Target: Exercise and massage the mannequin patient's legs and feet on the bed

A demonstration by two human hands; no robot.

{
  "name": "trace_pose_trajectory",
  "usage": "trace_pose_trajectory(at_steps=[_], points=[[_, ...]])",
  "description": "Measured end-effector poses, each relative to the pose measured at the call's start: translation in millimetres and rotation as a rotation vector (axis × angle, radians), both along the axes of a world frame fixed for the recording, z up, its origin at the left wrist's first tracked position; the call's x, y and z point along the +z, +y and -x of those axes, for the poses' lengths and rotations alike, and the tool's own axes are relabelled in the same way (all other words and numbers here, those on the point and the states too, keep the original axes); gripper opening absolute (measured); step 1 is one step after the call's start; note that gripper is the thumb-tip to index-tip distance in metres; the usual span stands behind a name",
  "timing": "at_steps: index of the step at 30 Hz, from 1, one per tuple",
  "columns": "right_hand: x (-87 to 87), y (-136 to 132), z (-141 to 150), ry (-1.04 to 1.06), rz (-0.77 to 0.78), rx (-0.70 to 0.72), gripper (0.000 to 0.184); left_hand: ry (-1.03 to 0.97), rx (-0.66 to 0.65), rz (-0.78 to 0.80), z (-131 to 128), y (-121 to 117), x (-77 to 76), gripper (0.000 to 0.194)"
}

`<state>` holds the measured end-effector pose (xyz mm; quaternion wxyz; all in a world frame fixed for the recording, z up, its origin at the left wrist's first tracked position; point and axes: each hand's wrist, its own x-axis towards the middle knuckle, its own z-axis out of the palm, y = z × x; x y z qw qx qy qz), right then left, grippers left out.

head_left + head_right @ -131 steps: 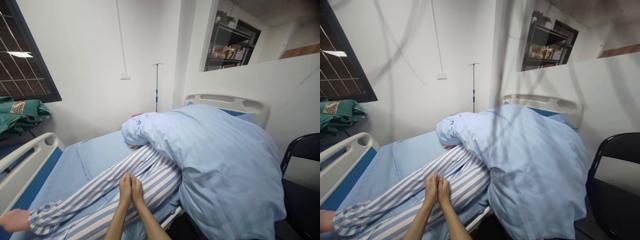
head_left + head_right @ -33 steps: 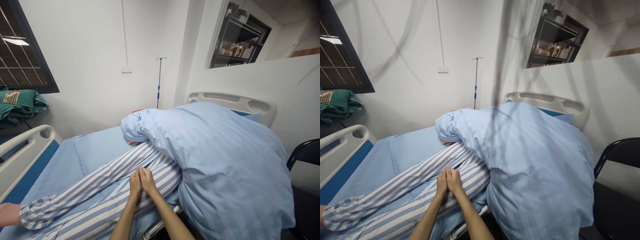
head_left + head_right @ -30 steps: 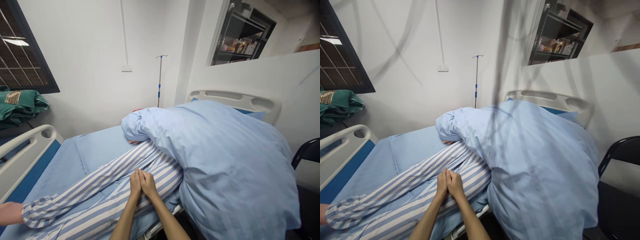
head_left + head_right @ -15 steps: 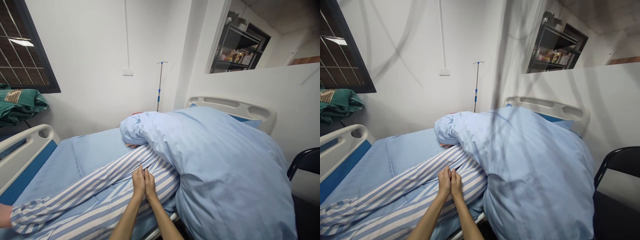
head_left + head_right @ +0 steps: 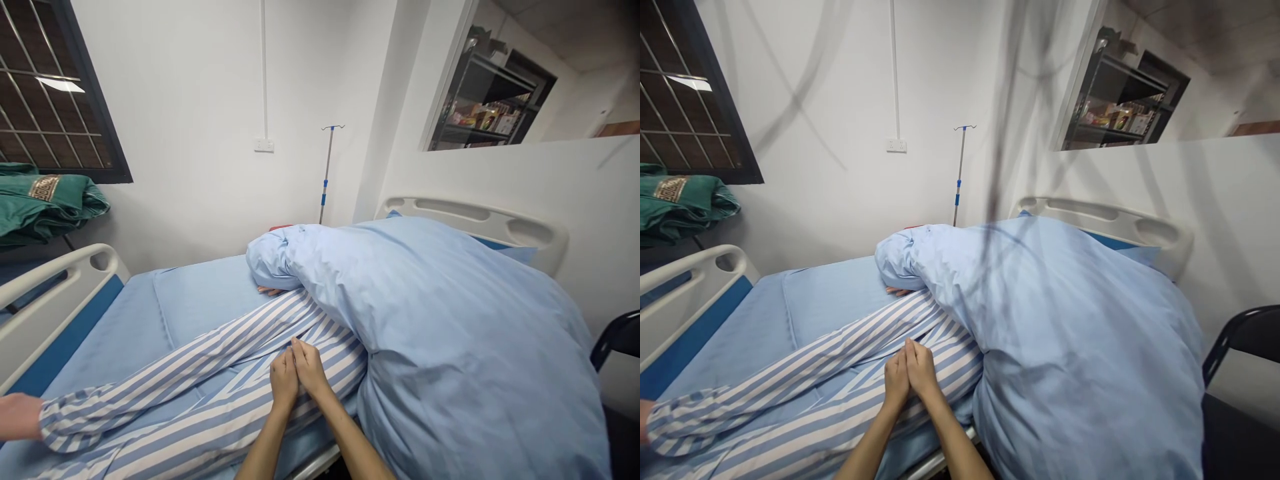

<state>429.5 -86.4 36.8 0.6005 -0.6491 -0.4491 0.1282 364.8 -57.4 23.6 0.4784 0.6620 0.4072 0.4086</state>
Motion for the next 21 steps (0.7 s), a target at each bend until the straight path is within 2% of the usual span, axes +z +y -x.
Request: trace_pose_trajectory(at_steps=[5, 11, 13, 18, 20, 21], points=[[-4.6, -9, -6, -0.111, 0.007, -0.055, 0.048, 0.018, 0.026, -0.051, 1, -3, -0.6, 0.047], [-16.9, -9, -4, -0.120, 0.013, -0.018, 0.049, -0.034, 0.005, 0.033, -5, -2, 0.1, 0.046], [-16.9, -8, -8, -0.050, -0.028, -0.032, 0.050, -0.074, -0.032, 0.050, -12, -3, 8.7, 0.046], [-14.7, -6, -17, 0.165, -0.086, -0.080, 0.052, -0.249, -0.092, 0.111, -35, -8, 46.3, 0.043], [-14.4, -6, -18, 0.226, -0.094, -0.104, 0.053, -0.272, -0.098, 0.116, -41, -8, 51.8, 0.042], [-14.5, -6, -18, 0.239, -0.098, -0.123, 0.053, -0.262, -0.086, 0.116, -42, -8, 50.0, 0.042]])
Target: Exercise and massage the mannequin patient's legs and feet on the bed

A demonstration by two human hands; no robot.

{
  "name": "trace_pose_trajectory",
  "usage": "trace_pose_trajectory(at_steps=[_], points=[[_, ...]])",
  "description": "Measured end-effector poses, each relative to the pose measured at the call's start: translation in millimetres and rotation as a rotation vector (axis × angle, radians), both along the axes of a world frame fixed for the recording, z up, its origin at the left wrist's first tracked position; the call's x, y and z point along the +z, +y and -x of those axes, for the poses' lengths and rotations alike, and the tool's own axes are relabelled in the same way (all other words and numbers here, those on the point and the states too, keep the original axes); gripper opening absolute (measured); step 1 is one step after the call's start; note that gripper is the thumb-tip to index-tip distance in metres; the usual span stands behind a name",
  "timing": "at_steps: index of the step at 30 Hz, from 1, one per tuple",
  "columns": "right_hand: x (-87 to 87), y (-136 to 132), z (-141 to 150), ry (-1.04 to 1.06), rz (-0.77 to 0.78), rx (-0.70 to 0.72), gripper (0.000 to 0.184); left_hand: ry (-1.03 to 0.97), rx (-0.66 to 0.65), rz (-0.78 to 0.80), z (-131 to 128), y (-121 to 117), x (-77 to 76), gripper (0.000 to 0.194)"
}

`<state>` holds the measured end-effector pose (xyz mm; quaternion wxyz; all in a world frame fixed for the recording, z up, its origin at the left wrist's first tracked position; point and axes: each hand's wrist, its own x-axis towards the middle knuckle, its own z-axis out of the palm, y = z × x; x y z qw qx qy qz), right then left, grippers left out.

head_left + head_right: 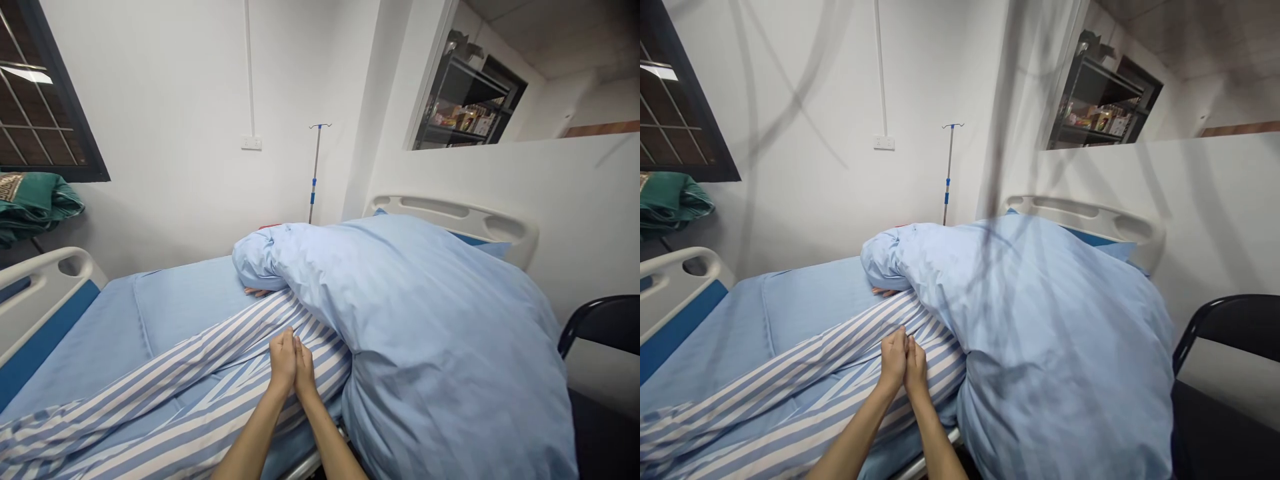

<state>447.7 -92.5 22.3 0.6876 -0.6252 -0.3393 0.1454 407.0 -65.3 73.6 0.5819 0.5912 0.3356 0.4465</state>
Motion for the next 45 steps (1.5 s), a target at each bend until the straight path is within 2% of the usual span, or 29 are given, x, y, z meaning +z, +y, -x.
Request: trace_pose_trajectory(at_steps=[3, 6, 9, 13, 16, 18, 20, 24, 28, 30, 35, 37, 40, 43, 45], points=[[-1.7, -1, 1, -0.026, 0.012, -0.050, 0.053, 0.088, 0.057, 0.000, 3, 1, -20.1, 0.043], [-5.1, -1, 1, -0.074, 0.014, -0.067, 0.051, 0.137, 0.055, -0.064, 8, 1, -42.6, 0.042], [-6.3, 0, 1, -0.100, 0.008, -0.073, 0.050, 0.158, 0.058, -0.103, 9, 1, -50.5, 0.042], [8.1, -3, -1, -0.204, 0.073, -0.037, 0.049, 0.193, 0.061, -0.100, 8, 3, -46.9, 0.044], [27.4, -8, -5, -0.391, 0.162, 0.031, 0.046, 0.234, 0.045, -0.107, 9, 2, -43.0, 0.046], [34.0, -10, -9, -0.487, 0.186, 0.073, 0.046, 0.259, 0.023, -0.113, 10, 0, -40.8, 0.047], [30.8, -10, -12, -0.495, 0.188, 0.080, 0.047, 0.270, 0.029, -0.110, 10, -1, -39.6, 0.047], [7.3, -7, -15, -0.424, 0.163, 0.017, 0.047, 0.289, 0.062, -0.078, 10, -1, -42.6, 0.050], [-4.4, -7, -14, -0.367, 0.111, -0.028, 0.045, 0.225, -0.004, -0.054, 6, 2, -43.1, 0.049], [-3.8, -7, -15, -0.320, 0.083, -0.047, 0.045, 0.169, -0.049, -0.039, 0, 4, -34.5, 0.048], [2.3, -7, -22, -0.149, -0.027, -0.014, 0.047, -0.045, -0.082, -0.006, -21, 2, 2.9, 0.049], [3.1, -7, -25, -0.094, -0.055, -0.005, 0.046, -0.062, -0.085, 0.002, -27, 1, 5.0, 0.049], [1.0, -6, -26, -0.061, -0.042, -0.052, 0.046, 0.068, -0.009, 0.006, -26, 3, -14.6, 0.048], [-2.6, -6, -24, -0.080, -0.020, -0.102, 0.048, 0.220, 0.031, -0.105, -20, 4, -38.9, 0.047], [-3.6, -5, -22, -0.097, -0.011, -0.118, 0.047, 0.253, 0.028, -0.160, -18, 5, -46.2, 0.047]])
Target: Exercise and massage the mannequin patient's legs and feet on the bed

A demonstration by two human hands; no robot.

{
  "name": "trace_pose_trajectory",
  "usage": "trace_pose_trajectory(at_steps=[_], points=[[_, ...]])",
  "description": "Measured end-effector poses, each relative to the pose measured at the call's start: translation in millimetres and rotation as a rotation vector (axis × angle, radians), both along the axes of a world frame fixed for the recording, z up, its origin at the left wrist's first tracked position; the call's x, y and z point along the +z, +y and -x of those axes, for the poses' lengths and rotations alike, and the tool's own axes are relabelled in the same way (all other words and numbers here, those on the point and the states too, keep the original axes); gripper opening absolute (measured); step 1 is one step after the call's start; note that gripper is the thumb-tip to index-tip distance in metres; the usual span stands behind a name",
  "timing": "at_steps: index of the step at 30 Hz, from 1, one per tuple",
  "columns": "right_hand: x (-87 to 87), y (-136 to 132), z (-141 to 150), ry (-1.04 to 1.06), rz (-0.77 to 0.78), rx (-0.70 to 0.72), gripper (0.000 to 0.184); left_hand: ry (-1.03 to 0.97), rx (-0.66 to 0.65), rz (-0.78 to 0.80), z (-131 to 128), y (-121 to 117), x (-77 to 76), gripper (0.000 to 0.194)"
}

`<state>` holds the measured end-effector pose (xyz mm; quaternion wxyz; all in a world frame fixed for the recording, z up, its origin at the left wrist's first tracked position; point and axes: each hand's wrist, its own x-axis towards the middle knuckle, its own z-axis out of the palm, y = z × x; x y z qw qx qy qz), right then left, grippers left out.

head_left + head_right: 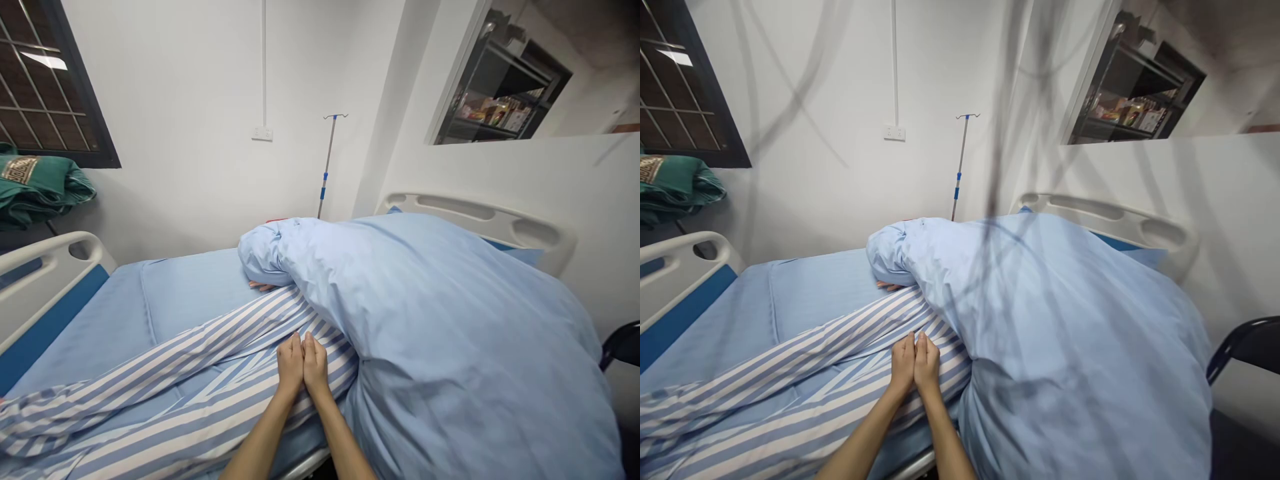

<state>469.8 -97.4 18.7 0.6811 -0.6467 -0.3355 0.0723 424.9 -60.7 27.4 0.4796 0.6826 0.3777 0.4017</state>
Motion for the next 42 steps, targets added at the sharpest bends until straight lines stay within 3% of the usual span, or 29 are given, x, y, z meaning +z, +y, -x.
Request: trace_pose_trajectory(at_steps=[4, 8, 11, 18, 22, 25, 30, 32, 34, 37, 42], points=[[7.4, 2, -3, -0.011, 0.046, 0.049, 0.048, 0.018, 0.001, -0.002, -1, 1, 1.2, 0.047], [30.1, 2, -22, -0.118, 0.149, 0.149, 0.051, 0.056, -0.006, -0.048, -2, 1, 1.0, 0.045], [40.4, 0, -32, -0.229, 0.184, 0.128, 0.051, 0.099, -0.007, -0.088, -2, 1, -0.5, 0.045], [9.0, -8, -23, -0.255, 0.127, 0.120, 0.045, 0.084, -0.047, -0.096, -3, 0, -2.3, 0.045], [7.8, -9, -24, -0.214, 0.088, 0.125, 0.047, 0.117, -0.054, -0.140, -6, -3, -3.2, 0.040], [11.9, -9, -27, -0.177, 0.056, 0.096, 0.048, 0.107, -0.076, -0.143, -8, -4, 5.5, 0.039], [12.3, -10, -29, -0.103, 0.028, 0.087, 0.048, -0.049, -0.114, -0.139, -19, -6, 39.3, 0.045], [11.4, -10, -28, -0.082, 0.033, 0.082, 0.049, -0.114, -0.102, -0.103, -24, -7, 46.3, 0.045], [11.0, -10, -28, -0.070, 0.041, 0.053, 0.050, -0.122, -0.063, -0.051, -27, -9, 42.8, 0.046], [11.2, -10, -28, -0.068, 0.056, -0.010, 0.052, 0.004, -0.024, -0.004, -24, -10, 23.3, 0.047], [12.1, -8, -30, -0.083, 0.059, -0.019, 0.054, 0.107, -0.061, -0.080, -17, -12, 1.4, 0.051]])
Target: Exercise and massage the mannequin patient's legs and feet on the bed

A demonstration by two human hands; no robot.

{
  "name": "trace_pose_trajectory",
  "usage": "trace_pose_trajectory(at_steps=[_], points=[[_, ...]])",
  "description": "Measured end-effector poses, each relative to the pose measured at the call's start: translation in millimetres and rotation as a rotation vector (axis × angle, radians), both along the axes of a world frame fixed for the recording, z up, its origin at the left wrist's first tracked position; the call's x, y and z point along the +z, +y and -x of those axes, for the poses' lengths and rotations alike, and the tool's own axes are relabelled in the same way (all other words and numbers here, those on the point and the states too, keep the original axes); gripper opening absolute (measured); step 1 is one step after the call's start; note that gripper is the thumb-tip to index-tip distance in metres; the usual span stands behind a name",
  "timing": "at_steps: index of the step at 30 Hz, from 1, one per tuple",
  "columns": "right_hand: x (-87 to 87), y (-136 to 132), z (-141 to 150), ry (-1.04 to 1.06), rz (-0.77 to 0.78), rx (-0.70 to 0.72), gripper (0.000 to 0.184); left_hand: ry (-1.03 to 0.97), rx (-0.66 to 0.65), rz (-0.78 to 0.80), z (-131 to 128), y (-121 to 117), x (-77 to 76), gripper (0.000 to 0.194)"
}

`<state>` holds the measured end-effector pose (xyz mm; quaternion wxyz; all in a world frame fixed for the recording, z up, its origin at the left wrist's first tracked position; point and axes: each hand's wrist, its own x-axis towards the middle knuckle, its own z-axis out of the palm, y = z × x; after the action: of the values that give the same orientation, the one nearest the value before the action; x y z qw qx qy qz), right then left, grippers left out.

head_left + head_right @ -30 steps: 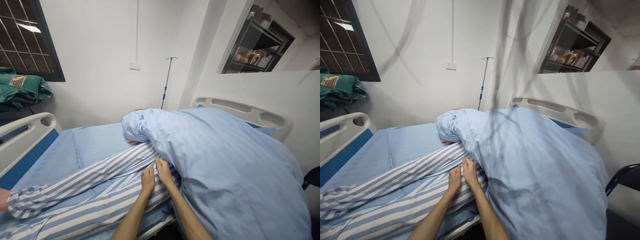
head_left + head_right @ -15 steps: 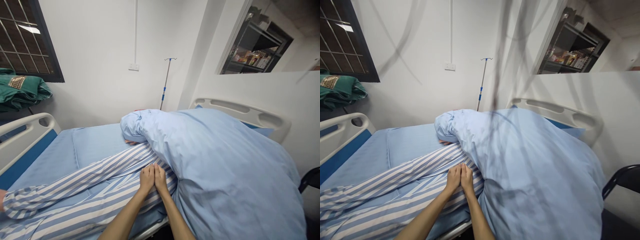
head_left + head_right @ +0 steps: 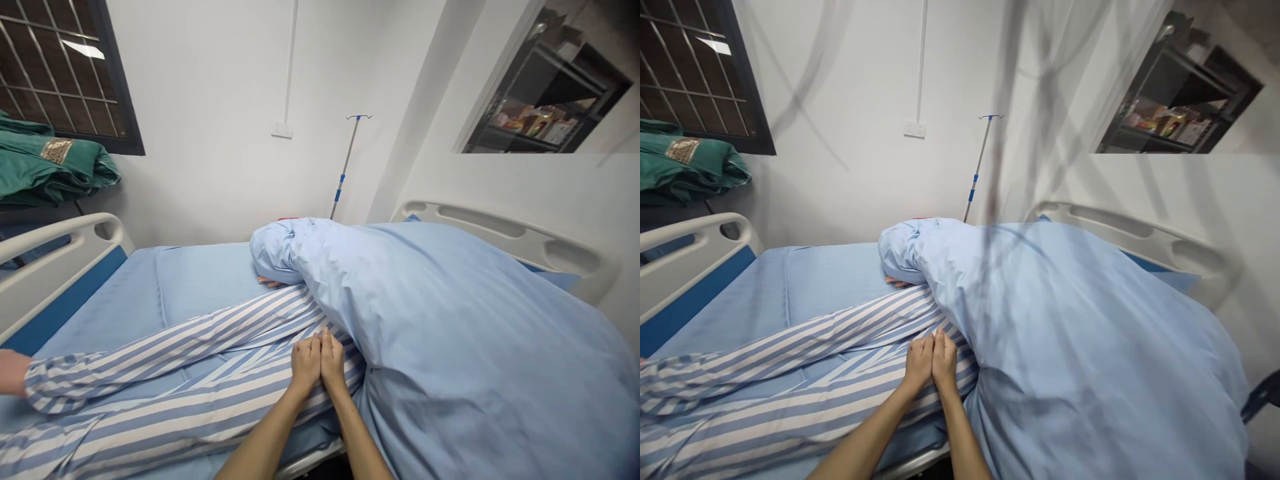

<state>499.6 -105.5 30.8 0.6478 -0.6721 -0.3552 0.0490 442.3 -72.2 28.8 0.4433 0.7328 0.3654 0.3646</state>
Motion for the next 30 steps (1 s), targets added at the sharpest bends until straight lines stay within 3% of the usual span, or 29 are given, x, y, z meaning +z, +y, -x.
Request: trace_pose_trajectory(at_steps=[7, 11, 18, 22, 26, 30], points=[[18.0, 0, -9, -0.115, 0.132, 0.159, 0.055, 0.060, 0.048, -0.020, -1, -1, -0.8, 0.054], [27.0, -3, -20, -0.272, 0.197, 0.102, 0.053, 0.141, 0.043, -0.021, 1, -1, -0.6, 0.053], [-4.7, -3, -28, -0.414, 0.401, -0.065, 0.064, 0.175, 0.041, -0.026, 1, -4, 5.1, 0.052], [-8.0, -3, -25, -0.519, 0.460, -0.089, 0.064, 0.174, 0.023, -0.045, 5, -6, 6.4, 0.049], [-8.9, -4, -24, -0.577, 0.524, -0.129, 0.058, 0.274, -0.035, -0.111, 48, 13, -2.3, 0.041], [-13.7, -4, -24, -0.609, 0.587, -0.125, 0.051, 0.370, 0.073, -0.050, 141, 52, -14.1, 0.039]])
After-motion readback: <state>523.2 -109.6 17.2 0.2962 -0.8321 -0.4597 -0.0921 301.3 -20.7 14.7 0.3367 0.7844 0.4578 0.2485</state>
